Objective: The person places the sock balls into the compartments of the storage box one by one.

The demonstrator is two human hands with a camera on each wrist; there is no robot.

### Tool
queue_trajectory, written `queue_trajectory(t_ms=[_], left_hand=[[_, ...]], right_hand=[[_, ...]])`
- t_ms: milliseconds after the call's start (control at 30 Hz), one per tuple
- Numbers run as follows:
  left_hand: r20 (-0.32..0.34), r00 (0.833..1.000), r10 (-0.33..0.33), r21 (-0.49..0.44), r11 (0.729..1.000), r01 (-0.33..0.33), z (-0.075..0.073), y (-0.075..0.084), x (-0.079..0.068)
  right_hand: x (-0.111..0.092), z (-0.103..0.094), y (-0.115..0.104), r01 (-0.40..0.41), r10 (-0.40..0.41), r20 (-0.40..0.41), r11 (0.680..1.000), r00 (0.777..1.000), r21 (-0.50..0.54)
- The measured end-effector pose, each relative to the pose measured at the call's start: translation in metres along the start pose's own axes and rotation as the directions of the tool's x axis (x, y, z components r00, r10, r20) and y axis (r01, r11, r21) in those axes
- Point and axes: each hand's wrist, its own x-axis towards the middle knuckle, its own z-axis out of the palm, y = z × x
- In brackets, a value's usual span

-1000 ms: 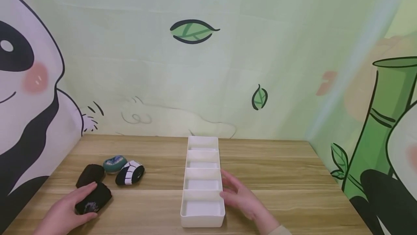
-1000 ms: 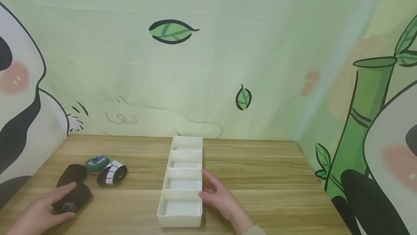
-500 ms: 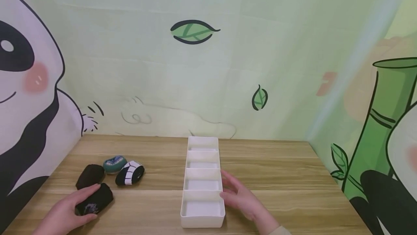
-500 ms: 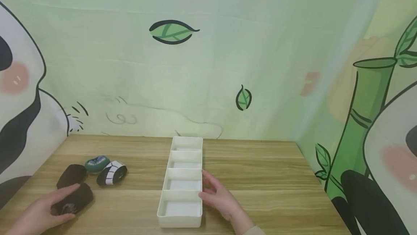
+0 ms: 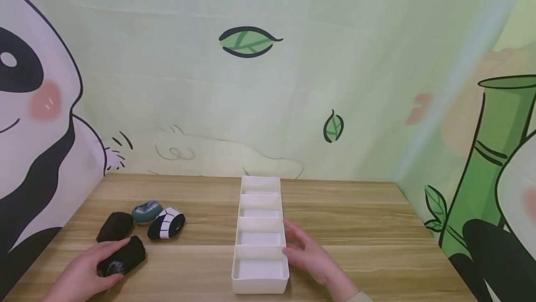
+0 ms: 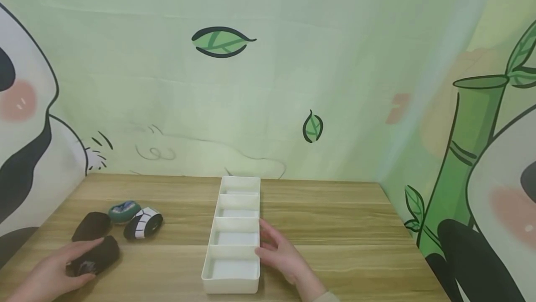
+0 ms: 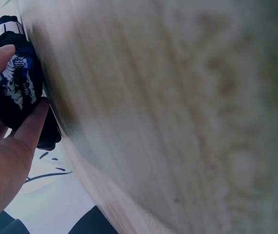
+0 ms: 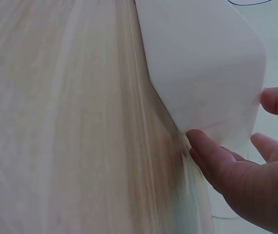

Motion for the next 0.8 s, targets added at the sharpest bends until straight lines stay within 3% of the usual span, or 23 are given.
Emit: queue_trajectory(t_ms=[400, 667, 800], left_hand=[[0.010, 0.999, -0.045, 0.008, 0.999, 0.045, -0.004, 0.009, 0.009], [-0.092, 0.995, 0.039, -0.012, 0.999, -0.041, -0.001, 0.025, 0.014], [-0.159, 0.983, 0.091, -0.023, 0.995, -0.096, 0.000, 0.033, 0.017]], right_hand=[[0.000, 0.000, 0.002, 0.012, -0.012, 0.001, 1.000, 1.000, 0.009], [0.000, 0.000, 0.003, 0.026, -0.026, 0.005, 1.000, 1.000, -0.002], [0.000, 0.001, 0.002, 0.015, -0.015, -0.002, 1.000, 1.000, -0.018]])
